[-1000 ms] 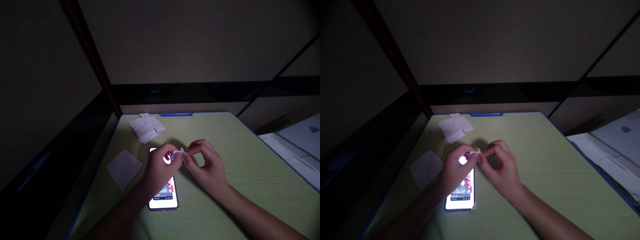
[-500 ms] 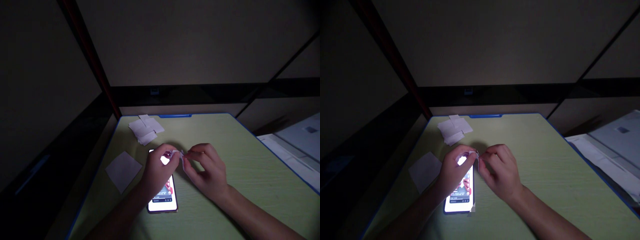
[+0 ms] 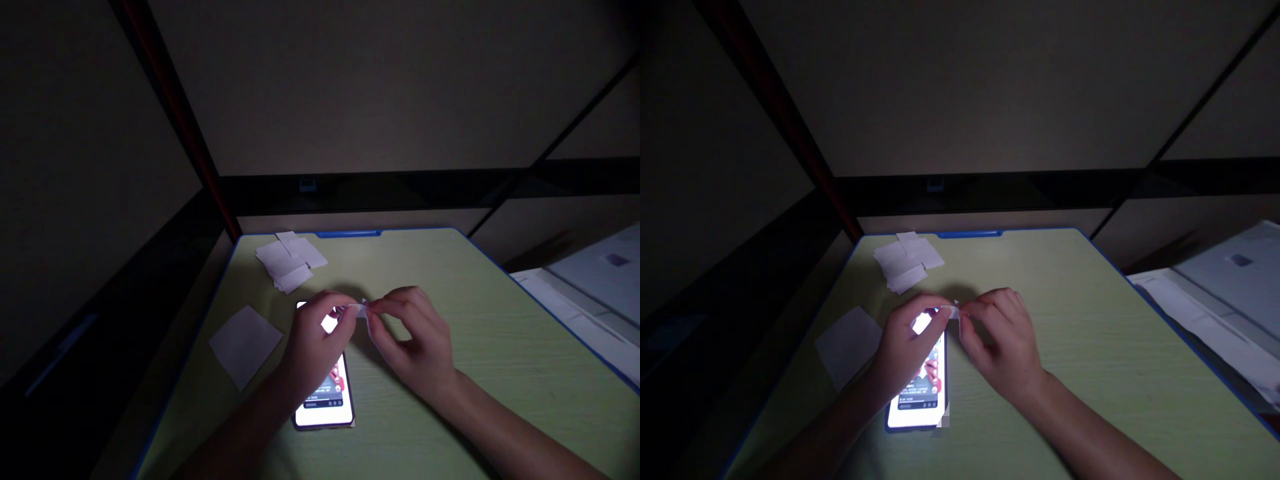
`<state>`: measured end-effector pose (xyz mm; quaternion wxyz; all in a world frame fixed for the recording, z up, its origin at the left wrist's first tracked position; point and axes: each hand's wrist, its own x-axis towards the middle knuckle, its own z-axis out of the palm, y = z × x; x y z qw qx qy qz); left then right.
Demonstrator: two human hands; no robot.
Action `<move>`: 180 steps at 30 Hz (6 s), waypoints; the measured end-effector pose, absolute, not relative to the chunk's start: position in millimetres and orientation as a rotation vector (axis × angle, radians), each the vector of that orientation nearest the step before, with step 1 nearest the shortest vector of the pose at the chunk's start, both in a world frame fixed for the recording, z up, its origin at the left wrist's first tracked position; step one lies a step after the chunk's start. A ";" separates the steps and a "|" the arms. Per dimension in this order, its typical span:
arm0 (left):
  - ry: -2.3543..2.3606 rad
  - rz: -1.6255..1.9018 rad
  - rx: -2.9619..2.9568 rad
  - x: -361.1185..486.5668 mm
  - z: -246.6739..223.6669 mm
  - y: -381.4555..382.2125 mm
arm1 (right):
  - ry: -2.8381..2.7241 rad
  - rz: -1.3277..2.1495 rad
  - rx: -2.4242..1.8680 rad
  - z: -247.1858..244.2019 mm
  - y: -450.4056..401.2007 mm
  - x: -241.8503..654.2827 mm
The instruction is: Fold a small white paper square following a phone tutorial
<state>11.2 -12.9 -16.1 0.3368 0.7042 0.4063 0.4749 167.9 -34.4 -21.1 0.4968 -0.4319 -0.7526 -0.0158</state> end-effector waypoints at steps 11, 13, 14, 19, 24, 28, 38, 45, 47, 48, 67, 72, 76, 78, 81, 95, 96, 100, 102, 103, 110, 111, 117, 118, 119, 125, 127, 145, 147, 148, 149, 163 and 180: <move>1.126 1.198 1.831 11.7 -17.5 -10.6 | -1.775 0.085 -1.067 -17.6 -35.7 163.3; 1.128 1.202 1.830 11.4 -17.7 -10.5 | -1.779 0.102 -1.074 -19.0 -35.4 163.3; 1.132 1.206 1.831 11.2 -17.8 -10.4 | -1.784 0.113 -1.083 -19.7 -35.1 163.3; 1.143 1.205 1.843 10.1 -18.3 -10.1 | -1.799 0.135 -1.118 -21.4 -35.0 163.5; 1.145 1.202 1.830 9.9 -19.0 -9.9 | -1.832 0.121 -1.097 -22.3 -36.1 164.3; 1.168 1.206 1.816 11.4 -19.2 -9.1 | -1.835 0.113 -1.101 -23.0 -36.4 165.0; 1.172 1.193 1.816 13.0 -21.5 -9.7 | -1.835 0.093 -1.107 -22.5 -35.1 164.3; 1.140 1.203 1.866 14.1 -16.9 -12.3 | -1.831 0.055 -1.104 -21.4 -36.3 163.5; 1.125 1.209 1.870 14.4 -16.3 -12.7 | -1.832 0.048 -1.098 -21.5 -36.3 163.2; 1.120 1.208 1.869 14.6 -16.3 -12.9 | -1.833 0.045 -1.093 -21.6 -36.2 163.1; 1.152 1.180 1.655 14.5 -13.3 -12.0 | -1.838 0.031 -1.045 -21.3 -36.7 162.8; 1.143 1.125 1.508 15.7 -13.9 -9.9 | -1.878 0.005 -0.993 -23.3 -37.9 162.5; 1.108 1.081 1.395 15.6 -13.5 -7.1 | -1.911 0.011 -0.975 -26.2 -37.9 163.6; 1.084 1.056 1.337 15.0 -12.8 -5.6 | -1.936 -0.011 -0.972 -27.5 -37.9 164.2; 1.046 1.007 1.274 13.5 -12.7 -3.7 | -1.948 -0.054 -0.987 -28.4 -38.1 165.2; 0.975 0.980 1.197 9.4 -15.2 1.0 | -2.023 -0.101 -1.012 -30.7 -36.8 171.5; 0.976 0.977 1.186 9.9 -14.9 1.2 | -2.021 -0.101 -1.014 -30.9 -36.6 171.8; 0.993 0.968 1.163 11.7 -14.4 1.7 | -2.026 -0.092 -1.016 -30.0 -36.8 171.9; 0.998 0.977 1.165 12.0 -14.3 1.7 | -1.992 -0.056 -1.015 -28.0 -37.3 171.3; 1.003 0.984 1.165 12.0 -14.4 1.7 | -1.963 -0.031 -1.016 -26.8 -37.5 170.8; 1.000 1.009 1.233 10.2 -16.9 1.2 | -1.822 0.125 -1.083 -22.2 -36.2 167.7; 0.996 1.007 1.253 9.9 -17.3 0.7 | -1.804 0.144 -1.096 -22.3 -35.6 167.5; 0.998 1.019 1.338 10.6 -17.3 -5.3 | -1.650 0.376 -1.169 -21.9 -33.4 166.0; 1.003 1.012 1.348 10.9 -17.6 -5.8 | -1.632 0.411 -1.172 -21.6 -33.3 165.5; 1.011 0.999 1.357 11.2 -18.1 -6.1 | -1.619 0.438 -1.172 -21.2 -33.3 165.0; 1.048 0.950 1.415 13.1 -20.5 -6.0 | -1.622 0.483 -1.180 -20.9 -32.5 162.3; 1.061 0.945 1.437 14.4 -20.1 -6.8 | -1.626 0.452 -1.194 -21.6 -32.2 161.8; 1.134 0.988 1.507 16.2 -15.3 -10.1 | -1.896 0.005 -1.135 -25.6 -34.2 166.0; 1.108 0.989 1.448 16.5 -16.4 -8.9 | -1.968 -0.108 -1.109 -26.4 -34.8 169.3; 1.093 0.988 1.416 16.6 -17.2 -8.1 | -1.990 -0.150 -1.096 -26.4 -35.0 170.6; 1.079 0.985 1.387 16.6 -18.0 -7.3 | -2.011 -0.178 -1.082 -26.2 -35.2 171.7; 0.921 0.987 1.161 9.2 -11.7 -0.2 | -2.067 -0.152 -1.020 -21.1 -37.5 173.1; 1.190 1.184 1.469 -1.9 -11.5 6.0 | -2.044 0.409 -0.987 -24.9 -42.3 160.2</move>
